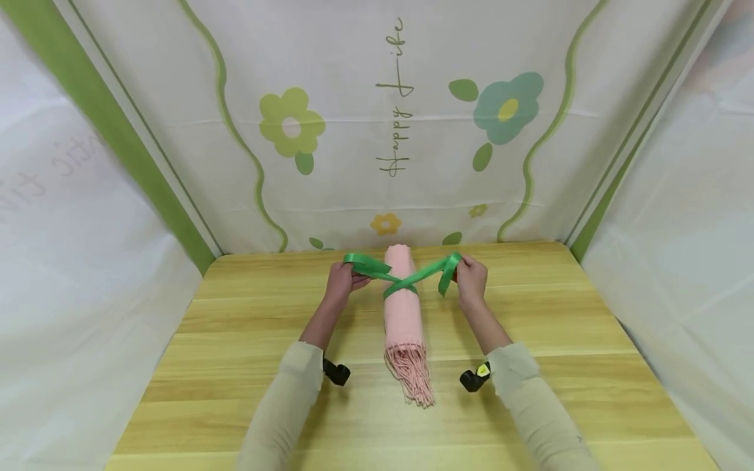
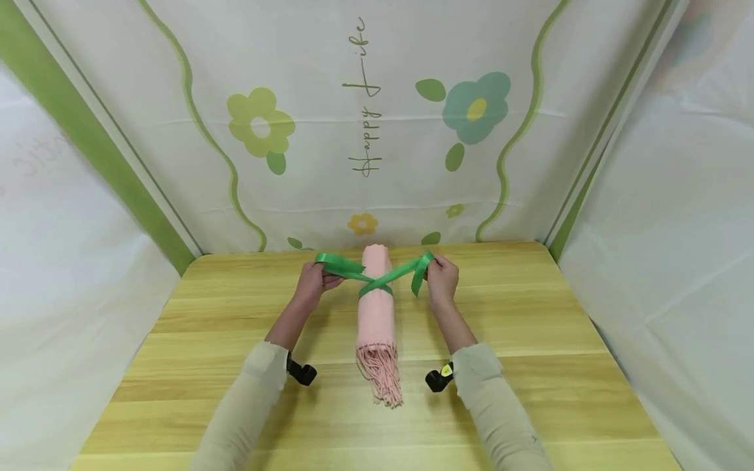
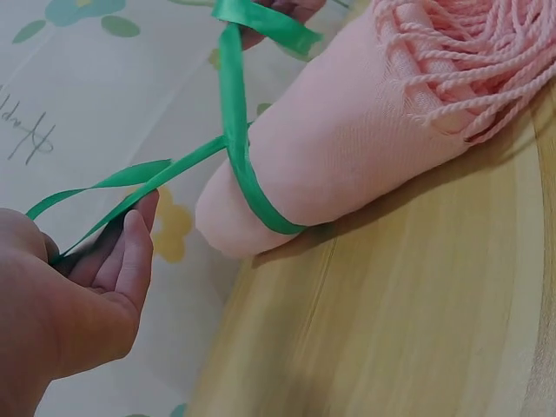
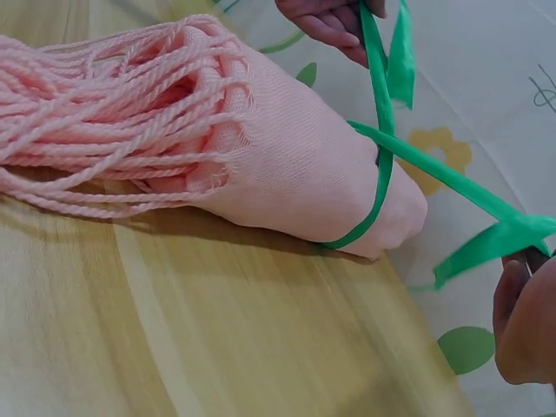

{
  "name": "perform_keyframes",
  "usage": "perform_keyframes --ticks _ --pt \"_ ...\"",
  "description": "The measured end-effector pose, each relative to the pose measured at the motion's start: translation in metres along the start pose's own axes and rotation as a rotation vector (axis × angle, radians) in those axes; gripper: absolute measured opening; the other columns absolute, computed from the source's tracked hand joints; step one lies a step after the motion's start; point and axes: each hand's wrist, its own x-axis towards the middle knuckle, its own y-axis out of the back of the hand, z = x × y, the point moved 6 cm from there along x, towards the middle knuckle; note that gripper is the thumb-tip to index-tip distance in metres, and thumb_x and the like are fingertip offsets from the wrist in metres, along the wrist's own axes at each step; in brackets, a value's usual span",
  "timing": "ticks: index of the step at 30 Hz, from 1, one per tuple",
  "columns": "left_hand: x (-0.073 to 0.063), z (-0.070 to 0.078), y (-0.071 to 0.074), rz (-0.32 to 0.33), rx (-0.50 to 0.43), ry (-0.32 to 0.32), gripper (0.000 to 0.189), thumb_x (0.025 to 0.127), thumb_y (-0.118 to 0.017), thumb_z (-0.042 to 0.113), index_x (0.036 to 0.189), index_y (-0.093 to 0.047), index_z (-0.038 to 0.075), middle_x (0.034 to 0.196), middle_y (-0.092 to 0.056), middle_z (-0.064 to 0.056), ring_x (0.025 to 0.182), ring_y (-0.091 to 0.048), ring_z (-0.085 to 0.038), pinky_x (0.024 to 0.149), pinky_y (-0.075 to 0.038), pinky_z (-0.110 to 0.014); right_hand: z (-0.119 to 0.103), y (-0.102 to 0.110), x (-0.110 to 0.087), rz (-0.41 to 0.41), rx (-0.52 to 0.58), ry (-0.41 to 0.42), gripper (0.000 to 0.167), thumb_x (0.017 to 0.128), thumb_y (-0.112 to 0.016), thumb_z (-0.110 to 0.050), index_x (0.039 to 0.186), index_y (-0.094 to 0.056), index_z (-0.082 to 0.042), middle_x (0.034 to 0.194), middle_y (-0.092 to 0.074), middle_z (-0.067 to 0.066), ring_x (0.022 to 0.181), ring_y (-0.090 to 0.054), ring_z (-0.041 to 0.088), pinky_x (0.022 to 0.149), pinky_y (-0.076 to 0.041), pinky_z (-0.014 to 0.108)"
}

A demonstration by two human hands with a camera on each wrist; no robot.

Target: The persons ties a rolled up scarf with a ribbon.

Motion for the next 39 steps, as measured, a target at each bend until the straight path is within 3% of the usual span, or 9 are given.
perform_keyframes --ticks 3,6,10,16,21,27,34,39 --pt "-0.003 -0.002 0.003 0.008 -0.029 -0.004 0.038 0.106 -0.038 0.013 0.112 -0.068 -0.009 0.085 -0.077 -0.013 0.079 -0.076 -0.021 0.087 -0.058 -0.044 0.007 0.007 0.0 0.036 0.02 -0.039 0.03 0.103 -0.049 -0.016 0.108 -0.07 0.006 0.082 -0.065 -0.003 0.072 -0.064 0.006 0.072 -0.057 0.023" --pt "-0.005 -0.004 0.007 0.014 -0.05 -0.006 0.039 0.107 -0.038 0.015 0.113 -0.067 -0.01 0.089 -0.077 -0.016 0.081 -0.077 -0.022 0.081 -0.06 -0.037 0.011 0.014 -0.001 0.071 0.056 -0.078 0.03 0.104 -0.049 -0.017 0.095 -0.068 0.004 0.077 -0.063 -0.003 0.07 -0.065 0.006 0.075 -0.059 0.028" --pt "-0.006 -0.01 0.014 0.027 -0.075 0.014 0.042 0.108 -0.037 0.019 0.117 -0.065 -0.01 0.097 -0.075 -0.022 0.084 -0.077 -0.023 0.088 -0.058 -0.041 0.009 0.021 -0.005 0.092 0.104 -0.118 0.031 0.104 -0.047 -0.014 0.083 -0.066 -0.001 0.072 -0.065 -0.002 0.067 -0.066 0.009 0.072 -0.059 0.031" --pt "-0.008 -0.016 0.027 0.058 -0.121 0.034 0.045 0.109 -0.033 0.022 0.117 -0.066 -0.008 0.099 -0.075 -0.021 0.098 -0.073 -0.035 0.101 -0.048 -0.054 -0.001 0.028 -0.015 0.099 0.139 -0.149 0.03 0.104 -0.048 -0.017 0.096 -0.069 0.004 0.074 -0.072 0.0 0.07 -0.073 0.015 0.066 -0.058 0.026" --pt "-0.007 -0.02 0.036 0.076 -0.15 0.053 0.045 0.109 -0.034 0.023 0.12 -0.066 -0.007 0.098 -0.076 -0.017 0.099 -0.073 -0.034 0.098 -0.053 -0.048 0.0 0.036 -0.016 0.104 0.157 -0.18 0.035 0.105 -0.051 -0.022 0.111 -0.066 0.009 0.076 -0.074 0.005 0.068 -0.072 0.013 0.066 -0.058 0.024" --pt "-0.005 -0.028 0.043 0.068 -0.175 0.088 0.048 0.11 -0.035 0.026 0.123 -0.063 -0.011 0.113 -0.071 -0.027 0.095 -0.075 -0.028 0.094 -0.056 -0.042 0.012 0.044 -0.011 0.11 0.175 -0.201 0.033 0.104 -0.053 -0.019 0.096 -0.068 0.009 0.073 -0.072 0.008 0.066 -0.071 0.013 0.064 -0.057 0.022" --pt "-0.005 -0.039 0.052 0.071 -0.201 0.109 0.045 0.111 -0.031 0.022 0.127 -0.062 -0.007 0.091 -0.077 -0.011 0.084 -0.076 -0.02 0.098 -0.052 -0.046 0.03 0.049 -0.004 0.124 0.144 -0.174 0.038 0.104 -0.053 -0.022 0.081 -0.067 0.005 0.07 -0.071 0.004 0.067 -0.073 0.011 0.064 -0.057 0.02" --pt "-0.005 -0.046 0.055 0.067 -0.174 0.118 0.045 0.111 -0.03 0.02 0.127 -0.062 -0.007 0.092 -0.077 -0.013 0.084 -0.076 -0.019 0.095 -0.055 -0.044 0.04 0.052 -0.004 0.157 0.103 -0.17 0.037 0.104 -0.053 -0.023 0.081 -0.068 0.001 0.066 -0.071 0.001 0.063 -0.071 0.009 0.06 -0.054 0.019"
